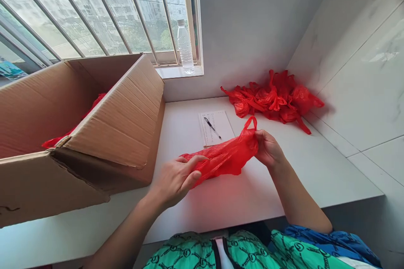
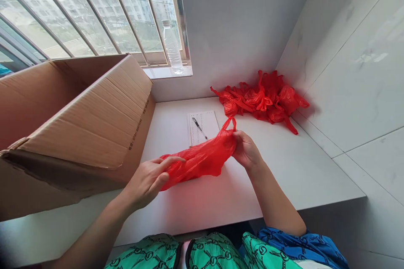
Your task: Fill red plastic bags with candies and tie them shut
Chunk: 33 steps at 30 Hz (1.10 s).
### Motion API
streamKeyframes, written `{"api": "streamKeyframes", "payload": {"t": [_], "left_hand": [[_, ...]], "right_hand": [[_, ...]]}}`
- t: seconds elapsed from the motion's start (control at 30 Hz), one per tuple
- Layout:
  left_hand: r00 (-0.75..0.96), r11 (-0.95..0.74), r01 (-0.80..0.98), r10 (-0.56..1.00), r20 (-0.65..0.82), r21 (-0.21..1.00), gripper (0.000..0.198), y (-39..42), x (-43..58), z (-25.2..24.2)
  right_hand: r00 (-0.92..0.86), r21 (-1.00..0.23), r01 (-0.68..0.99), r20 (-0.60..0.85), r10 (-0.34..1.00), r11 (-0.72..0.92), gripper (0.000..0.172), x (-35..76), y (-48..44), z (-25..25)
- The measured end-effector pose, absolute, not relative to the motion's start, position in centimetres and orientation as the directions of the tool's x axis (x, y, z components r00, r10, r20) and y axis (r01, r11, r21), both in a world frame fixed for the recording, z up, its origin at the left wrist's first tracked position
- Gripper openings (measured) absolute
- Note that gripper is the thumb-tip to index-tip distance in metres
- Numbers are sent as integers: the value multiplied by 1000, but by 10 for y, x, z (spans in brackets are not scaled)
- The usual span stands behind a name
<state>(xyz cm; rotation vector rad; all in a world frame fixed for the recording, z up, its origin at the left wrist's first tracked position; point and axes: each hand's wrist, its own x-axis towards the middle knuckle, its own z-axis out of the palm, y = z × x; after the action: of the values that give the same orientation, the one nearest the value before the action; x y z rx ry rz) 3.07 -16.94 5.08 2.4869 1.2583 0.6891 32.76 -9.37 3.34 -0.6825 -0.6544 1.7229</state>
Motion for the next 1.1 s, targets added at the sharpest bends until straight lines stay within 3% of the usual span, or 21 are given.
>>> {"api": "streamKeyframes", "payload": {"t": [0.07, 0.17, 0.27, 0.3, 0.37, 0.43, 0.5, 0.57, 0.63, 0.7, 0.8, 0.83, 0.97, 1.1], "left_hand": [[432, -484, 839, 871, 234, 249, 49, -171, 35, 48], [387, -416, 907, 885, 259, 65, 40, -170, 38, 38], [422, -447, 894, 858, 292, 19, 55, -169, 40, 28], [435, -463, 886, 849, 299, 25, 62, -170, 41, 26], [473, -513, 856, 827, 304, 63, 69, -171, 45, 25], [531, -583, 804, 794, 296, 118, 63, -173, 52, 27], [572, -630, 759, 766, 295, 164, 40, -174, 58, 31], [575, -636, 750, 763, 296, 182, 16, -175, 62, 33], [542, -599, 783, 789, 291, 168, 29, -175, 61, 32], [480, -524, 843, 835, 271, 120, 37, -174, 54, 26], [377, -387, 922, 909, 180, 24, 22, -169, 39, 14], [362, -366, 931, 922, 135, 3, 19, -167, 35, 11], [396, -396, 918, 918, 23, 20, 43, -160, 26, 7], [447, -458, 883, 887, 117, 102, 53, -151, 29, 8]], "right_hand": [[-229, -795, -561, -119, 966, -231, 16, 328, -100, 28], [-196, -919, -356, -101, 975, -167, 35, 331, -109, 23], [1, -988, 30, 149, 989, 149, 49, 334, -122, 29], [74, -938, 189, 309, 948, 291, 53, 332, -129, 34], [125, -714, 446, 647, 752, 540, 60, 324, -146, 45], [-76, -435, 527, 832, 550, 730, 57, 308, -162, 54], [-479, -259, 447, 739, 474, 856, 47, 288, -170, 58], [-740, -244, 470, 415, 529, 848, 30, 271, -166, 55], [-693, -202, 685, 114, 712, 700, 26, 262, -152, 48], [-529, -124, 845, -51, 847, 520, 25, 263, -137, 38], [-452, -100, 892, -120, 884, 442, 9, 277, -124, 30], [-458, -106, 888, -129, 879, 447, 19, 282, -122, 29], [-488, -210, 870, -235, 841, 446, 50, 297, -123, 32], [-521, -316, 836, -198, 830, 450, 52, 301, -121, 38]]}}
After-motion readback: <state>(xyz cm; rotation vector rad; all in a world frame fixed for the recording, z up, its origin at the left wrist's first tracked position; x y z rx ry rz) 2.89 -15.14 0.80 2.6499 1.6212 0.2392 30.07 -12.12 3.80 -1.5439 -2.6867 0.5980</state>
